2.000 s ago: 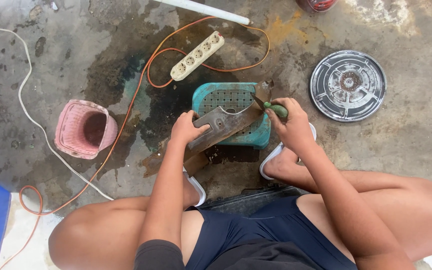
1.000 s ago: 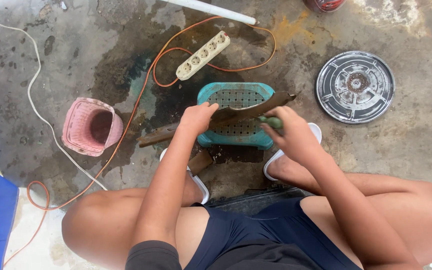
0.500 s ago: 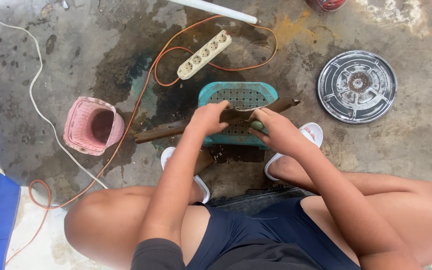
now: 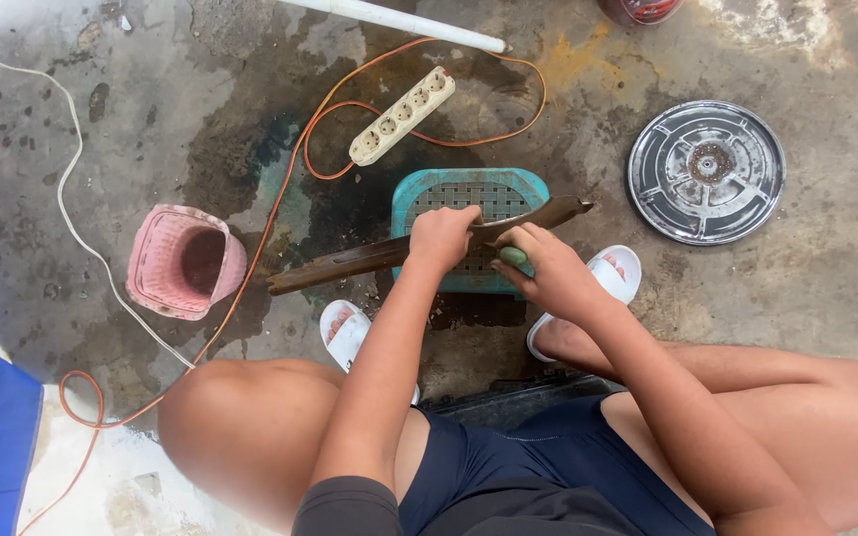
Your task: A person sits on the floor and uses a putty knife to scrape rust and dirt off a metal motorcycle component.
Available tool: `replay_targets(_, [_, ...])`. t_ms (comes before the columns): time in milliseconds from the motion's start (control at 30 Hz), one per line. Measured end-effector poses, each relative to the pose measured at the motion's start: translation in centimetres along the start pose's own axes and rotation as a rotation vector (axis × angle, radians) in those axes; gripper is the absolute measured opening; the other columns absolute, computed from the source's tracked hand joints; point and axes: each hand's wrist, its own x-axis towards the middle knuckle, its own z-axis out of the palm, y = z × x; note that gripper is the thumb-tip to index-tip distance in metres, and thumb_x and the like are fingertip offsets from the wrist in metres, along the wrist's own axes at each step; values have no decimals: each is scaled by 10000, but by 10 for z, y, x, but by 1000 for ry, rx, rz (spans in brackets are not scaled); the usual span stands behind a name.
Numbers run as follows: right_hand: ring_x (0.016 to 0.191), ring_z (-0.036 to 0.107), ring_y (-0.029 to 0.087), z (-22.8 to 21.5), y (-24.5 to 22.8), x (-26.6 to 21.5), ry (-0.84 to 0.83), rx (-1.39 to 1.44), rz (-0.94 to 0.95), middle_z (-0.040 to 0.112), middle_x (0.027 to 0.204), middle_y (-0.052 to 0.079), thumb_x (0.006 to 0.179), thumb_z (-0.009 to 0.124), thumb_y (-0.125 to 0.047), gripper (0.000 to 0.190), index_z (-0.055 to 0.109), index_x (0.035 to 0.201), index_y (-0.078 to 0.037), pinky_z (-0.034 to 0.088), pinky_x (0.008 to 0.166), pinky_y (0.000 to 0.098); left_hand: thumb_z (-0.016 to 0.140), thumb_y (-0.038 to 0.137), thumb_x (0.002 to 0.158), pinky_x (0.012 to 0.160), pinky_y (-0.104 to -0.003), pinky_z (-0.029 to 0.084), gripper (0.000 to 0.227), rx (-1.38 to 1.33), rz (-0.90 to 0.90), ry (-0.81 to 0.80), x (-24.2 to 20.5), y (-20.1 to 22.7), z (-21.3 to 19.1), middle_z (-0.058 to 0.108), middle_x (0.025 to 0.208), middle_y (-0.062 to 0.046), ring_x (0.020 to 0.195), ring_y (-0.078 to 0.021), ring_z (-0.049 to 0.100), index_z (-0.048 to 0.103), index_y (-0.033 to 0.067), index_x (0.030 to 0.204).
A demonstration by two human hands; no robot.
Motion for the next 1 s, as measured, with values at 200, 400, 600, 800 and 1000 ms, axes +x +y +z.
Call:
replay_targets(200, [1005,670,277,24,37,2,171,192,67,636,951,33,966,728,-277,248,634,1189,-222,545,900,460,694,173,973,730,-472,650,312,19,8,3,2,-1,-1,780,934,-150,845,-343,781,635,221,1276])
replay_targets(400, [896,733,271,-29,49,16,695,711,165,717,1037,150,1171,449,-166,111,536,1134,-106,621,821,424,703,179,964,733,-483,650,329,32,14,0,0,0,-2,781,935,-163,847,-366,781,642,209,1286])
replay_targets(600, [641,719,287,-34,92,18,979,703,17,696,833,220,1156,503,-80,87,492,1074,-51,592,548,359,711,159,959,722,-482,648,310,12,21,24,-3,4,-9,780,914,-167,834,-365,783,658,189,1263])
replay_targets(800, [456,583,179,-15,107,40,1231,760,4,566,631,119,1130,523,-77,146,525,989,-39,484,446,286,707,182,958,723,-490,649,282,19,24,15,2,1,-3,773,909,-168,829,-370,778,653,187,1235])
replay_targets(1000, [482,632,173,18,108,56,1280,463,-15,602,597,134,1083,606,-110,174,577,936,-22,474,458,269,708,147,958,691,-517,641,264,-9,43,31,0,0,-11,760,873,-178,794,-382,770,655,153,1217])
